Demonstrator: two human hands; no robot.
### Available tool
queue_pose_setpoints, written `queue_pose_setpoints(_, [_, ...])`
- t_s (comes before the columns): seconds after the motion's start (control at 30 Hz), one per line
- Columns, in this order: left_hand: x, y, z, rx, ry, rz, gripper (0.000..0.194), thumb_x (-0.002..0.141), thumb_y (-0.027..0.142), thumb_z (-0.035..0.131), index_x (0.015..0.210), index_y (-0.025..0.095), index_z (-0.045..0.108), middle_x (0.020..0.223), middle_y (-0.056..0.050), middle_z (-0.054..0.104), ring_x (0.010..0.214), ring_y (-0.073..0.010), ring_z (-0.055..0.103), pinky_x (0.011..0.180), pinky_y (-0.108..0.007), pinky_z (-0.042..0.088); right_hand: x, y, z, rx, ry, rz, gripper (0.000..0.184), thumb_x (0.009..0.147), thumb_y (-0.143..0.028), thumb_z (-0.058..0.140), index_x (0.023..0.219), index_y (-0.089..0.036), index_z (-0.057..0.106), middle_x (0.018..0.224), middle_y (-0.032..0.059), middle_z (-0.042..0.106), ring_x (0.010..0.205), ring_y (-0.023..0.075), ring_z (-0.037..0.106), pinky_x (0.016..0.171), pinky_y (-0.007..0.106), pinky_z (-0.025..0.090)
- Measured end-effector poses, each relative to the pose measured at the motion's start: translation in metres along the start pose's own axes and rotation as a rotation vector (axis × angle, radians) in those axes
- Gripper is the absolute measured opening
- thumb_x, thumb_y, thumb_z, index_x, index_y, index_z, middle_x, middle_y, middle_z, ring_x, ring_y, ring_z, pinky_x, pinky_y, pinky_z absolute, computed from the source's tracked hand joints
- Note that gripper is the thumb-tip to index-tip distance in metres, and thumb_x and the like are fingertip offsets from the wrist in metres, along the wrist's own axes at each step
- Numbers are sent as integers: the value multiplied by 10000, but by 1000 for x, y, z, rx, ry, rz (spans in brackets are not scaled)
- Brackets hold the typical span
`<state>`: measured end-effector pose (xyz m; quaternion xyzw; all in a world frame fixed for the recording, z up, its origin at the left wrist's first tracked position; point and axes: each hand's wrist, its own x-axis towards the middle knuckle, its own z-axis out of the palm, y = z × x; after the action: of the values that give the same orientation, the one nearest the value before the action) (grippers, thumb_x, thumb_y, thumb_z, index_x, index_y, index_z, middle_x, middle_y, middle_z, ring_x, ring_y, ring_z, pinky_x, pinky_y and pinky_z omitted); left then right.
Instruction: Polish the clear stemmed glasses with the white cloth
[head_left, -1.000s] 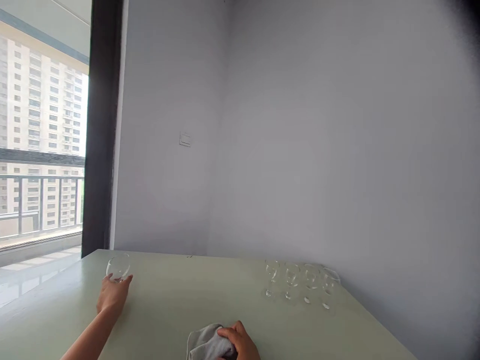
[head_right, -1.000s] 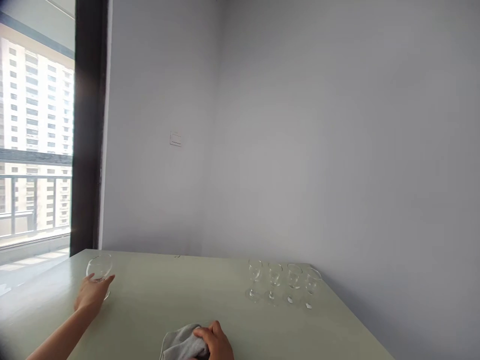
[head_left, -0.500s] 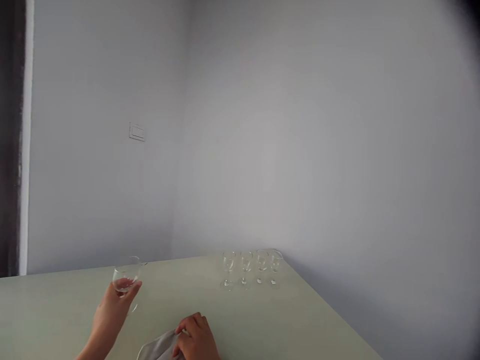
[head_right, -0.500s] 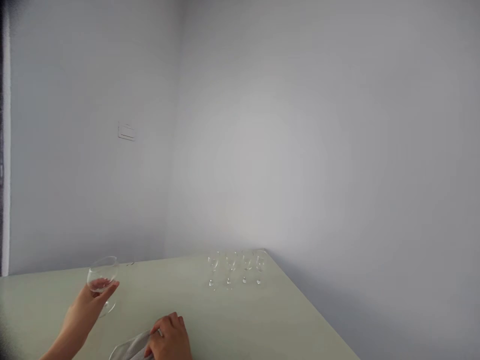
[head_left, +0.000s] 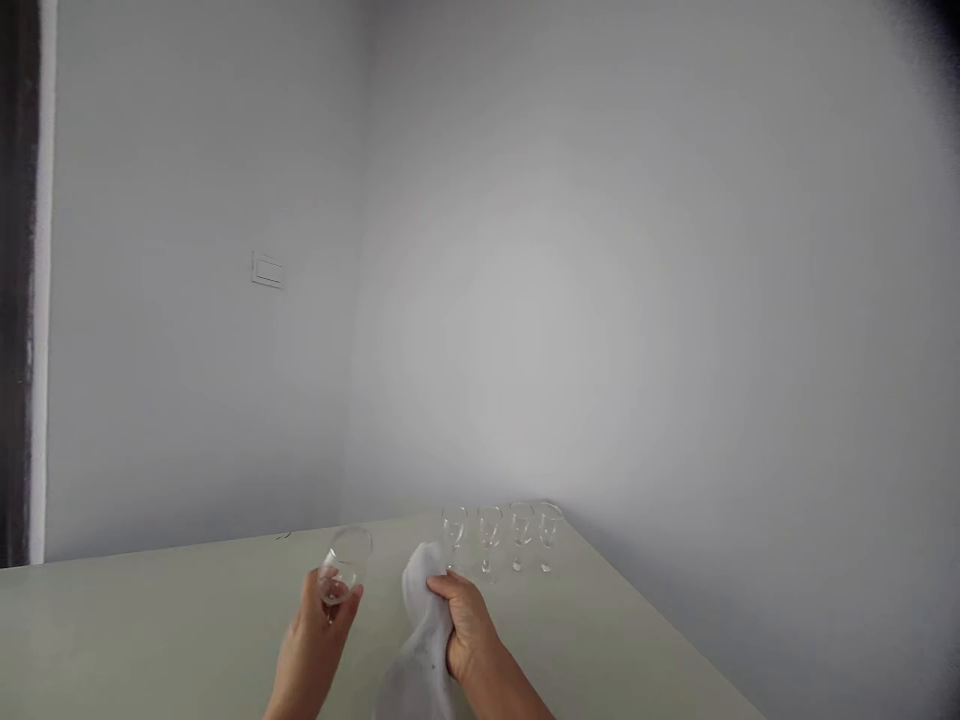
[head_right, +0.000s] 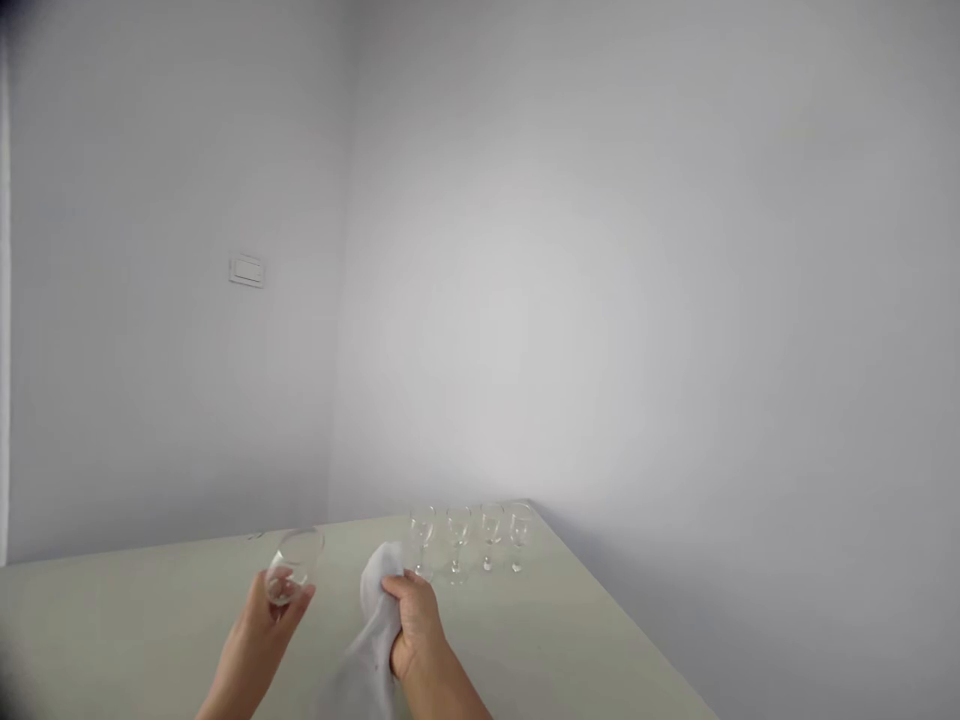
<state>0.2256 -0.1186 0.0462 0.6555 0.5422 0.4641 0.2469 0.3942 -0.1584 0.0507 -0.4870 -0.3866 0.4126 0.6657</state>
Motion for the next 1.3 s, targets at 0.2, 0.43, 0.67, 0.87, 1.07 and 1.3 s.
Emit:
queue_pose_setpoints(0.2, [-16,-15,21,159,-119,78,538,808,544,373,1239,240,270,933,-38,576,775,-211,603,708,-350,451,-8,-27,-3,233,12,116,119,589,-266,561,621,-208,463,532,-48,388,483,106,395,470,231,325])
queue_pose_setpoints(0.43, [-23,-23,28,244,-99,202,599,843,518,354,1337,198,242,917,-40,579,905,-228,588,867,-424,401,-30,-40,10,219,-157,68,163,691,-300,560,601,-191,479,541,-57,376,484,79,353,467,208,326])
queue_pose_setpoints(0.67, [-19,-38,29,326,-26,368,503,844,289,347,1327,183,252,920,-56,604,929,-224,593,884,-447,406,-44,-44,17,-29,-581,118,334,647,-150,506,968,-160,599,600,-15,576,509,125,563,470,243,464])
queue_pose_setpoints(0.87, [-19,-45,28,461,2,639,524,816,167,364,1329,191,259,1016,-73,640,950,-211,618,826,-384,471,-24,-19,2,-141,-702,137,341,652,-194,633,984,-132,585,571,-20,602,429,113,583,422,210,474])
queue_pose_setpoints(1.07, [-17,-29,17,576,80,833,519,806,98,410,1310,193,331,924,-45,665,843,-195,632,800,-366,454,-14,-3,3,-129,-586,213,309,597,-315,714,799,-124,579,526,-7,597,394,126,584,343,169,415])
queue_pose_setpoints(1.3, [-10,-29,7,607,-43,774,369,852,130,388,1202,219,465,816,-20,676,691,-171,617,693,-325,434,-11,-11,-2,-148,-592,195,317,578,-347,744,744,-133,579,478,-24,576,395,129,578,352,184,423])
